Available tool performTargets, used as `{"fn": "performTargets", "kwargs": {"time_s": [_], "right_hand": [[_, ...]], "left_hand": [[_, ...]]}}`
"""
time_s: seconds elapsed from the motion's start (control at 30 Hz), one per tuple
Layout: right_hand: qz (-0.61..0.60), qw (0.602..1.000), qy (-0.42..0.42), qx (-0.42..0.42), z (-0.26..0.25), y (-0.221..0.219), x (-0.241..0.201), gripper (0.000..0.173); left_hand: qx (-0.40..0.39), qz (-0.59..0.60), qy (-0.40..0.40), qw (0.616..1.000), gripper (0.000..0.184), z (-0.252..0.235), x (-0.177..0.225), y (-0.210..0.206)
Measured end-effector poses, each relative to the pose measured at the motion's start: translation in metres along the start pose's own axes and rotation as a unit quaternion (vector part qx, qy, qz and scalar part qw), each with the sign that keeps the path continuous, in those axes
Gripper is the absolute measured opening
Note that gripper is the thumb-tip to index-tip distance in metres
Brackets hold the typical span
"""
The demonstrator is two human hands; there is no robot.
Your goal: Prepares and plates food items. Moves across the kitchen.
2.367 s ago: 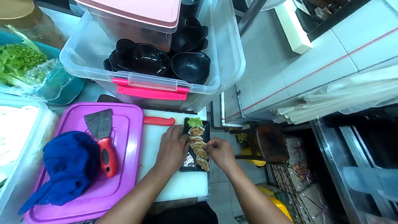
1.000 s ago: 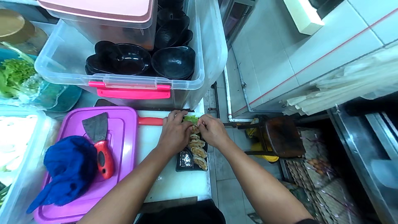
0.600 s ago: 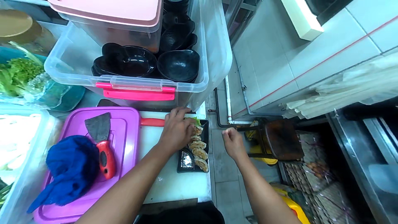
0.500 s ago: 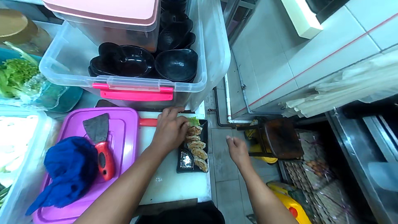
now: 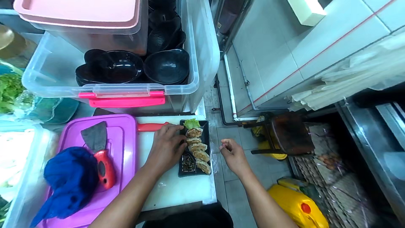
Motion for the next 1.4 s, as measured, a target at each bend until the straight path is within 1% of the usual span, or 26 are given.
{"fn": "performTargets", "kwargs": {"time_s": [0.13,0.3,0.47,0.63,0.73,0.87,0.97,1.07,1.2,1.4], "right_hand": [[-0.005,1.0,0.012,-0.004,0.001,-0.006,-0.005,0.022],[-0.006,1.0,0.007,-0.004,0.002,-0.008,0.001,0.022],[-0.001,1.0,-0.003,-0.002,0.004,-0.006,0.004,0.022],[-0.008,0.999,0.024,0.039,0.004,-0.005,-0.001,0.02],[0.005,0.994,0.068,0.081,0.005,-0.004,-0.014,0.02],[0.02,0.979,0.168,0.113,0.008,-0.008,-0.039,0.02],[0.037,0.963,0.245,0.105,0.007,-0.015,-0.054,0.019],[0.087,0.944,0.309,0.075,0.006,-0.026,-0.07,0.021],[0.161,0.928,0.335,0.023,0.002,-0.039,-0.085,0.023],[0.211,0.913,0.349,0.002,-0.002,-0.053,-0.093,0.026]], "left_hand": [[0.013,-0.001,-0.007,1.0,0.022,0.0,0.002,-0.004],[0.019,0.0,-0.013,1.0,0.023,0.002,0.005,-0.007],[0.042,0.008,-0.007,0.999,0.025,0.003,0.006,-0.008],[0.041,0.009,0.003,0.999,0.027,0.005,0.004,-0.002],[0.039,0.012,0.0,0.999,0.028,0.007,0.002,0.0],[0.046,0.023,0.008,0.999,0.028,0.011,-0.001,0.003],[0.047,0.015,0.024,0.998,0.025,0.013,-0.002,0.002],[0.035,0.012,0.017,0.999,0.027,0.012,0.002,-0.003],[0.041,0.008,-0.001,0.999,0.023,0.01,0.007,-0.01],[0.052,0.0,0.003,0.999,0.022,0.01,0.009,-0.013]]}}
Point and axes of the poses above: each hand's wrist, its own z-axis away from the middle knuckle, its own y-axis out of the back of the hand, x = y × z, the point moved 1 cm from there along -z, towards the middle knuckle, and after that the axes turned 9 degrees about x, right-handed, at the moved point
